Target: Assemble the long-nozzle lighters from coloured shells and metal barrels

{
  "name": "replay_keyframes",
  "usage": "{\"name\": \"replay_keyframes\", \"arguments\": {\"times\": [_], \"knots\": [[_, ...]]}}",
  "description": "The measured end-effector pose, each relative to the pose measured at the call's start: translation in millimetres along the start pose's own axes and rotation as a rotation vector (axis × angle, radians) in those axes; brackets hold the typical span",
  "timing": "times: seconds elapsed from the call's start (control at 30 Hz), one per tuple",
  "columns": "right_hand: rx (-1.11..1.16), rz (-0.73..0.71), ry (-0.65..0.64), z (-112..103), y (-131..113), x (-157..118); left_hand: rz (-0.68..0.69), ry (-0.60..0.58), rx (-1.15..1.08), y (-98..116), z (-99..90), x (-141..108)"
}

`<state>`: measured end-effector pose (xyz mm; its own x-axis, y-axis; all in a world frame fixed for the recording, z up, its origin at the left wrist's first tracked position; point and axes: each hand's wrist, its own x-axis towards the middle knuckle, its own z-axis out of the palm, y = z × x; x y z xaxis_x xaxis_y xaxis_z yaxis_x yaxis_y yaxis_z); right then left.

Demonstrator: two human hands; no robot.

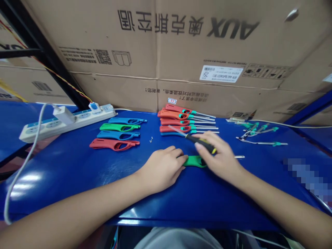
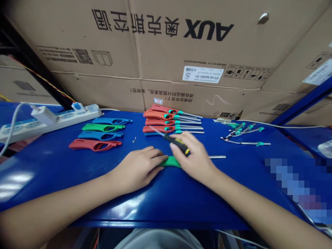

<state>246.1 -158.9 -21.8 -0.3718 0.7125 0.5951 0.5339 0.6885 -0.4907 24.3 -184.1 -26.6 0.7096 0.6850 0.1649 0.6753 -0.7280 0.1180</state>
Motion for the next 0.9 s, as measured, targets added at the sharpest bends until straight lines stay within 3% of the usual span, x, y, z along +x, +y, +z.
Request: {"name": "replay_keyframes", "arguments": {"times": [0.07, 0.13, 0.37, 0.67, 0.9], "knots": [[0.132, 0.011, -0.163, 19.1, -6.7, -2.4, 0.011, 0.026, -0.002, 0.1, 1.7, -0.8], [0.173, 0.025, -0.204, 30.8, -6.3, 0.9, 0.019, 0.044, -0.006, 0.0, 3.1, -1.2], [0.193, 0.093, -0.23, 46.8, 11.0, 22.3, 0.006, 0.031, 0.022, 0.9, 4.5, -2.1], [0.226, 0.099, -0.342, 52.0, 14.4, 23.7, -0.002, 0.03, 0.023, 0.9, 5.9, -1.3], [0.215, 0.129, -0.346, 55.2, 18.1, 23.1, 0.006, 0.066, 0.02, 0.2, 7.5, -1.5]]}}
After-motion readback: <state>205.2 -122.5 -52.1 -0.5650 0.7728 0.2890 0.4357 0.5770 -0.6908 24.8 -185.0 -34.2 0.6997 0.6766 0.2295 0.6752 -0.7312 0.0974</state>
